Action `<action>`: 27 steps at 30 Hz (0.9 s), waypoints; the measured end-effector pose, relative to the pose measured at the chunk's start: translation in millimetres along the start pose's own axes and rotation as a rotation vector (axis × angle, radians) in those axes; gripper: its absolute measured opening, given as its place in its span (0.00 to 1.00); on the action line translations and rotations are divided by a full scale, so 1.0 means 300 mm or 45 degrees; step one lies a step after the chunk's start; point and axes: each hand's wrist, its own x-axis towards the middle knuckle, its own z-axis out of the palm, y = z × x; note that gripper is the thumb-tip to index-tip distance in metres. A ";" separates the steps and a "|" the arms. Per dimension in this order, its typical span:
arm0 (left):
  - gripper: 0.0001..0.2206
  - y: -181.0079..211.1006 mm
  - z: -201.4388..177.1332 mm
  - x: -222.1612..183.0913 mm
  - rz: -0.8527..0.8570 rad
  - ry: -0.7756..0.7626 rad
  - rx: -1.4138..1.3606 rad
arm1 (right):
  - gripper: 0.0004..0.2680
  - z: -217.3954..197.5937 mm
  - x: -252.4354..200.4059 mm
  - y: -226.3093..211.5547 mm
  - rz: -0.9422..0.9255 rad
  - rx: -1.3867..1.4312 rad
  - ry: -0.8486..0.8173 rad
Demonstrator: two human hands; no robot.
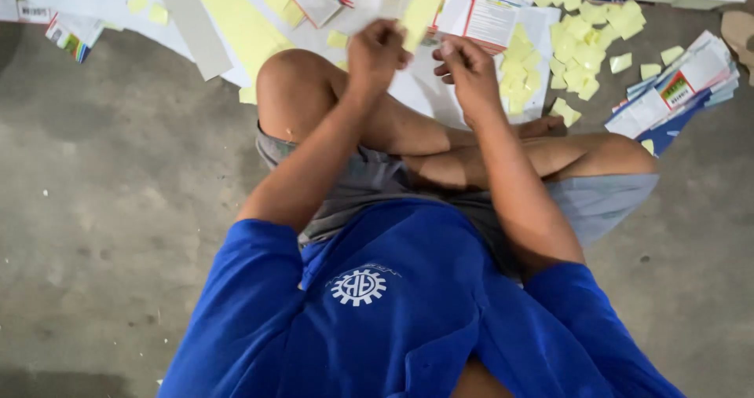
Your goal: Peeling and applying yellow labels to stacks of printed paper items while sitting on the floor.
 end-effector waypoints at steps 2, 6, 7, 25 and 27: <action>0.07 -0.019 0.113 -0.065 -0.191 -0.101 -0.059 | 0.06 0.005 -0.003 0.009 0.358 0.152 0.121; 0.07 -0.067 0.182 -0.135 -0.272 -0.155 -0.177 | 0.05 -0.069 0.023 0.179 0.243 0.133 0.214; 0.06 -0.095 0.177 -0.134 -0.300 -0.206 -0.218 | 0.05 -0.075 0.029 0.195 0.226 0.131 0.245; 0.03 -0.133 0.161 -0.112 -0.201 -0.190 -0.310 | 0.06 -0.030 0.000 0.135 -0.134 -0.108 0.358; 0.03 -0.130 0.166 -0.114 -0.208 -0.180 -0.295 | 0.08 -0.014 -0.014 0.085 -0.202 -0.370 0.402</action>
